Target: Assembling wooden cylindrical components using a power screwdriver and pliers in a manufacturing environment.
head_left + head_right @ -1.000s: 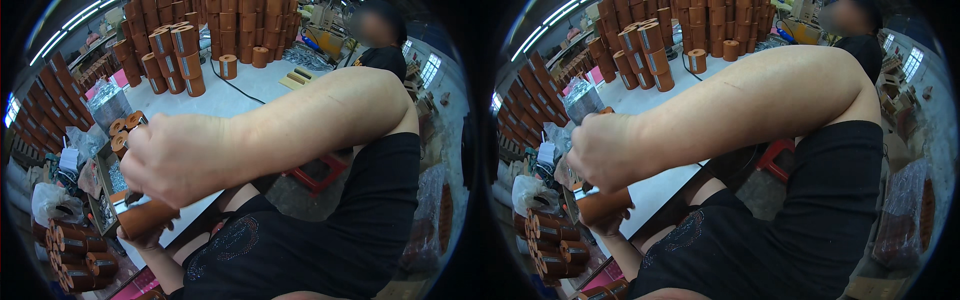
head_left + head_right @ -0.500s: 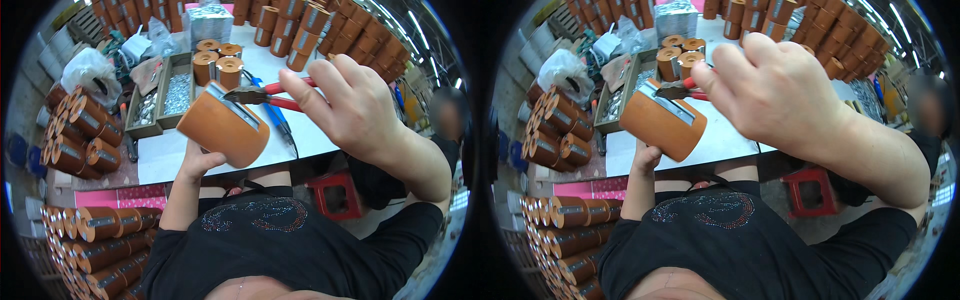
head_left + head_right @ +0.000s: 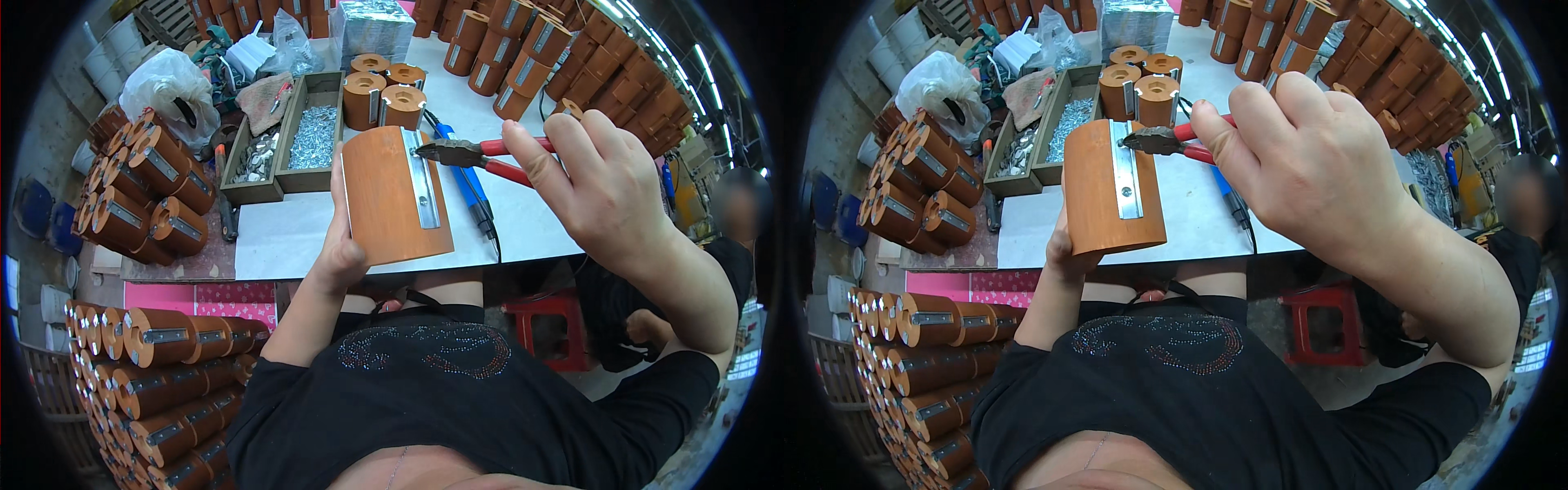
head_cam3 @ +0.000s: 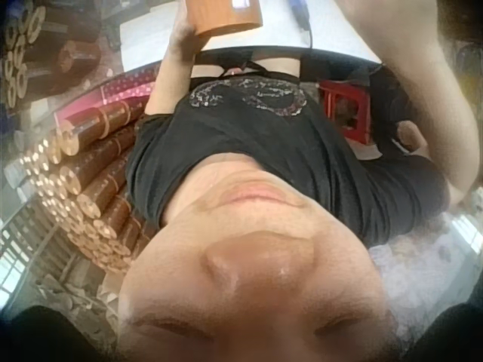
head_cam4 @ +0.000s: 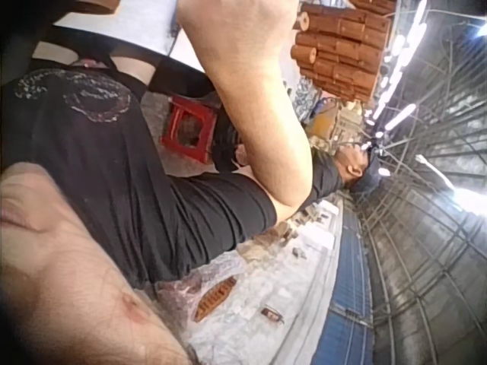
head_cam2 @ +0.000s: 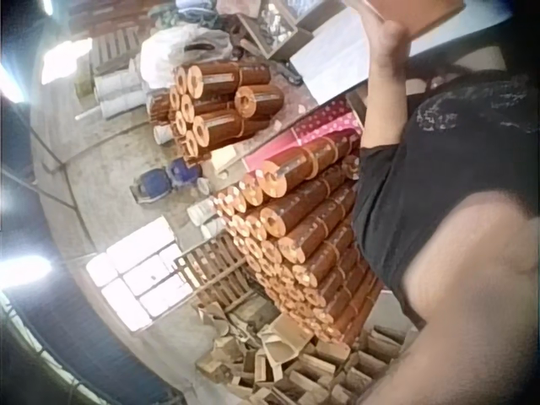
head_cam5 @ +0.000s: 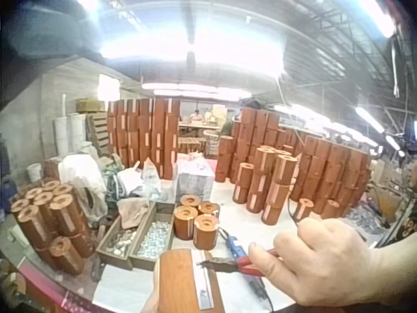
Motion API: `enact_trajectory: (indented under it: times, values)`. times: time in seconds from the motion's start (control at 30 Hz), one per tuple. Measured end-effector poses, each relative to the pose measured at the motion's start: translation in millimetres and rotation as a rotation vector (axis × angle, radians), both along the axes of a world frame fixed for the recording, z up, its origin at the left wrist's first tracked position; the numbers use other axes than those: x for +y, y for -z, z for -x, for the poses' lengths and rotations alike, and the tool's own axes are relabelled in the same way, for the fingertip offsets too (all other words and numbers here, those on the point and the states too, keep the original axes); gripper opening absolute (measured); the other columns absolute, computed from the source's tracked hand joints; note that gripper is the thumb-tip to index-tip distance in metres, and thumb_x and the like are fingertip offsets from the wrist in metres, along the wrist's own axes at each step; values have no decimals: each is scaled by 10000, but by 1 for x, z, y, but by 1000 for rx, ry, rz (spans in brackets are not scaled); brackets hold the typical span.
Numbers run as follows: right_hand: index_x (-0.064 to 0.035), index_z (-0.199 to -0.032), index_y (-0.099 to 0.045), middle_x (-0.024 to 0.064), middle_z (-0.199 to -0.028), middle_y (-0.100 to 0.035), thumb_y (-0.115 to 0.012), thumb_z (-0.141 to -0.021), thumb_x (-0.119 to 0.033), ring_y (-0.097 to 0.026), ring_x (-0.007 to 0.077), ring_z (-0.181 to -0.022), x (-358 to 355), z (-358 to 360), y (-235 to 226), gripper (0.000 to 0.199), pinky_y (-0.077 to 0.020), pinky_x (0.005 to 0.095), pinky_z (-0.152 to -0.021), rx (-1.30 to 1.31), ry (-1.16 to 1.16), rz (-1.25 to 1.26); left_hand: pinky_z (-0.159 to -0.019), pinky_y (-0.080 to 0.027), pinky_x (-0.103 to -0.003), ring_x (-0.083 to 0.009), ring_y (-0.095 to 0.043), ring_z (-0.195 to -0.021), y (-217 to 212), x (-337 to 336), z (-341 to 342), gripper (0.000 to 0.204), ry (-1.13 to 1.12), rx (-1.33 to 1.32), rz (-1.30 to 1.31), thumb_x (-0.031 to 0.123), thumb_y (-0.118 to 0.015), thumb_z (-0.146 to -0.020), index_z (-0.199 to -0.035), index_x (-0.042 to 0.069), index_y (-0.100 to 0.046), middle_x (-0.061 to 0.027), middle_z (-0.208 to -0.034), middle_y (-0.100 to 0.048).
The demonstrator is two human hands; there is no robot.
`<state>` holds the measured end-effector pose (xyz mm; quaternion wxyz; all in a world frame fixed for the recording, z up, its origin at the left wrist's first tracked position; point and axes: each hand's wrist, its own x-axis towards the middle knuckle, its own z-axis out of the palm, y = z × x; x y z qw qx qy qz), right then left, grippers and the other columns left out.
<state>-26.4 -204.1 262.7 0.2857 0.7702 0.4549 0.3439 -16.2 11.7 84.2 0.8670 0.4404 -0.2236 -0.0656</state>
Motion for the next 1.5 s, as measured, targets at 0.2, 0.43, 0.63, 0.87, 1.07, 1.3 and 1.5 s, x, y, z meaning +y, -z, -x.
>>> enact_trajectory:
  times: [0.2, 0.43, 0.63, 0.87, 1.07, 1.3, 1.5]
  values:
    - [-61, -1133, -612, 33, -800, -482, -661, -702, -114, -459, 128, -668, -1, -3, -3, 437, -368, 239, -497, -113, -35, 51, -986, -399, -472, -335, -392, -1247, -10, 19, -2, 1150, 157, 98, 35, 578, -697, -628, -1433, 98, -31, -199, -1378, -293]
    - [-63, -1127, -615, 30, -803, -485, -655, -704, -128, -472, 131, -682, -3, -6, -3, 429, -380, 238, -500, -55, -62, 69, -974, -400, -498, -347, -424, -1223, -2, 33, 8, 1067, 260, 272, 185, 583, -672, -682, -1413, 20, -137, -237, -1374, -320]
    - [-50, -1139, -604, 36, -802, -489, -661, -683, -118, -476, 138, -683, 2, -3, -3, 464, -377, 248, -490, -21, -27, 14, -1026, -345, -444, -300, -348, -1289, -11, 27, 5, 1200, 89, -21, 14, 397, -784, -582, -1442, 81, -9, -165, -1432, -246]
    - [-62, -1132, -609, 29, -798, -488, -657, -689, -130, -470, 138, -675, 3, -6, -4, 450, -373, 246, -503, -83, -46, 66, -983, -385, -395, -273, -415, -1240, 2, 36, -5, 1056, 95, -7, 50, 256, -751, -567, -1416, -3, -178, -169, -1365, -375]
    - [-85, -1112, -620, 10, -780, -469, -647, -677, -166, -449, 128, -651, 5, -4, -17, 443, -361, 244, -513, -68, -154, 106, -786, -524, -471, -360, -546, -1084, 53, 64, -39, 794, 673, 237, 516, 406, -614, -746, -1345, -23, -321, -252, -1285, -449]
    - [-79, -1128, -613, 18, -770, -455, -645, -639, -151, -430, 132, -625, -1, 0, -14, 496, -355, 252, -508, -54, -159, 68, -817, -367, -725, -523, -348, -1213, 37, 45, -22, 1085, 649, 222, 557, 843, -373, -672, -1430, 98, -157, -269, -1434, -197]
    - [-61, -1126, -611, 32, -787, -469, -645, -649, -124, -434, 140, -631, 1, 6, -9, 482, -347, 259, -492, 39, -54, -4, -943, -404, -549, -375, -355, -1269, 30, 36, -11, 1073, 174, -261, 56, 553, -752, -631, -1413, 63, -204, -198, -1397, -308]
